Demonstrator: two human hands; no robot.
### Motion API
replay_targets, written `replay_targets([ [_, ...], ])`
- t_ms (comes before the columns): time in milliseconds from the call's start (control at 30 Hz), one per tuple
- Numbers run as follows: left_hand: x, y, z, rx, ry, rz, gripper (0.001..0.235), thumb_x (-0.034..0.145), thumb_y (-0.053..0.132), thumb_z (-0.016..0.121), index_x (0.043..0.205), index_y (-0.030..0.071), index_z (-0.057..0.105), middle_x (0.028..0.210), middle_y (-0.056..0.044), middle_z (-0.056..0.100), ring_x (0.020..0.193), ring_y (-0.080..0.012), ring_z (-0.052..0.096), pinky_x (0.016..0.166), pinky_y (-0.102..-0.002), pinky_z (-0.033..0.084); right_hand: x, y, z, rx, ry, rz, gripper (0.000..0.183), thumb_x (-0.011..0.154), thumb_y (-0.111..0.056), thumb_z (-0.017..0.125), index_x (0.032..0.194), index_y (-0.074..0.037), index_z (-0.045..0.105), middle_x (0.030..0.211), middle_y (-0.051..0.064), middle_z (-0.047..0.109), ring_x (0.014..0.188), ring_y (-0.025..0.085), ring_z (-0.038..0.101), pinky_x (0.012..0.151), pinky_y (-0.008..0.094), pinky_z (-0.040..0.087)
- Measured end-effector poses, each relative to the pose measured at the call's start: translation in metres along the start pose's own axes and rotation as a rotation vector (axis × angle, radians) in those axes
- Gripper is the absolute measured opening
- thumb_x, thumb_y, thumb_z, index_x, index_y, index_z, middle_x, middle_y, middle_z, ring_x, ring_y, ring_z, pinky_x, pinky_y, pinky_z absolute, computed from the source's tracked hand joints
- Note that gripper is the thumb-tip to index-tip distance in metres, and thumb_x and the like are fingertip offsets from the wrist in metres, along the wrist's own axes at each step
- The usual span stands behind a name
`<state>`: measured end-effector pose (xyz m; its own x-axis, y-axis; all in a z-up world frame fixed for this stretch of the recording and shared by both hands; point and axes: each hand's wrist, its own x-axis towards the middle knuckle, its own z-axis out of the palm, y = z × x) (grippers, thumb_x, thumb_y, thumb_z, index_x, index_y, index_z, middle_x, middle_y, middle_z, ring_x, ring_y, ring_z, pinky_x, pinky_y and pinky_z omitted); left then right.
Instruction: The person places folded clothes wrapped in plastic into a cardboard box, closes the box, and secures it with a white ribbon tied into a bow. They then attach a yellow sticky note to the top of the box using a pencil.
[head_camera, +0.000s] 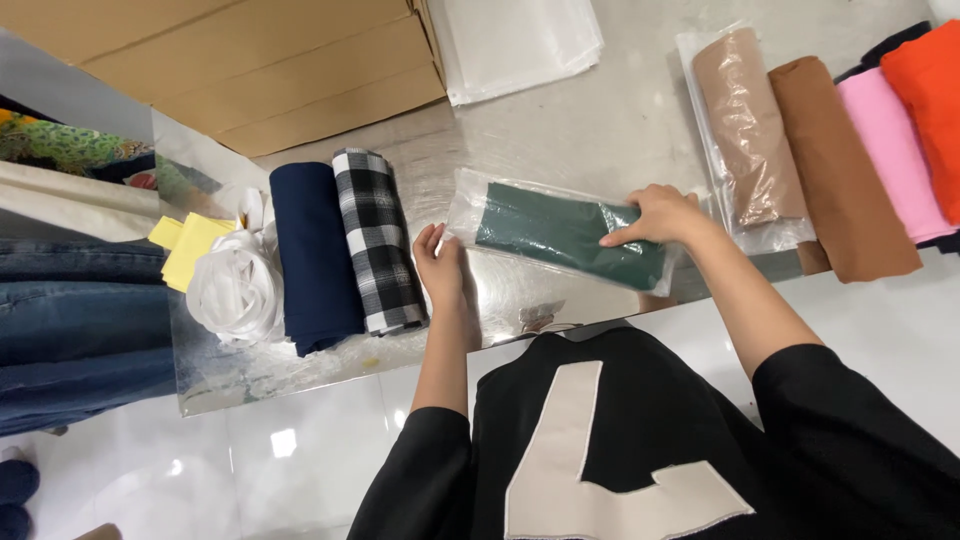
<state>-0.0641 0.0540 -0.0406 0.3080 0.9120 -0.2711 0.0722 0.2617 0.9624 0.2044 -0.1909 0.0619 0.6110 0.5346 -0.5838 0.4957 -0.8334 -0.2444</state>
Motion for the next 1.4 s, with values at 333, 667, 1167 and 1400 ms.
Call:
replay_targets([
  [333, -0.032, 0.025, 0.063, -0.142, -0.162, -0.423, 0.082, 0.102, 0.027, 0.074, 0.164, 0.007, 0.024, 0.152, -0.027, 0.046, 0.129, -0.0411, 0.062, 0.102, -0.051, 0.062, -0.053, 0.023, 0.012, 0.302, 0.012, -0.113, 0.081, 0.072, -0.056, 0.093, 0.132, -0.013, 0.059, 0.126, 0.022, 0.076, 0.13, 0.044, 0.066, 0.108, 0.056, 0.051],
  [667, -0.101, 0.142, 0.174, -0.206, -0.723, -0.432, 0.07, 0.108, 0.028, 0.059, 0.167, 0.007, 0.027, 0.152, -0.016, 0.048, 0.127, -0.0281, 0.06, 0.112, -0.043, 0.056, -0.143, 0.074, -0.047, 0.776, 0.507, -0.045, 0.069, 0.081, -0.029, 0.092, 0.142, -0.024, 0.061, 0.141, 0.013, 0.07, 0.138, 0.037, 0.059, 0.116, 0.054, 0.045],
  [1167, -0.071, 0.156, 0.133, -0.032, -0.747, -0.433, 0.048, 0.111, 0.028, 0.053, 0.155, 0.009, 0.049, 0.157, -0.013, 0.059, 0.143, -0.0305, 0.059, 0.11, -0.043, 0.052, -0.067, 0.152, -0.078, 0.207, 0.848, 0.223, 0.063, 0.1, -0.032, 0.078, 0.157, -0.011, 0.058, 0.158, 0.018, 0.046, 0.147, 0.043, 0.036, 0.11, 0.068, 0.034],
  [1400, 0.044, 0.204, 0.108, 0.03, -0.534, -0.003, 0.048, 0.108, 0.027, 0.061, 0.15, 0.006, 0.056, 0.16, -0.024, 0.047, 0.151, -0.0433, 0.045, 0.116, -0.061, 0.045, 0.005, 0.052, -0.096, 0.186, 0.974, -0.232, 0.054, 0.099, -0.039, 0.075, 0.147, -0.019, 0.067, 0.153, 0.02, 0.056, 0.142, 0.046, 0.052, 0.107, 0.067, 0.046],
])
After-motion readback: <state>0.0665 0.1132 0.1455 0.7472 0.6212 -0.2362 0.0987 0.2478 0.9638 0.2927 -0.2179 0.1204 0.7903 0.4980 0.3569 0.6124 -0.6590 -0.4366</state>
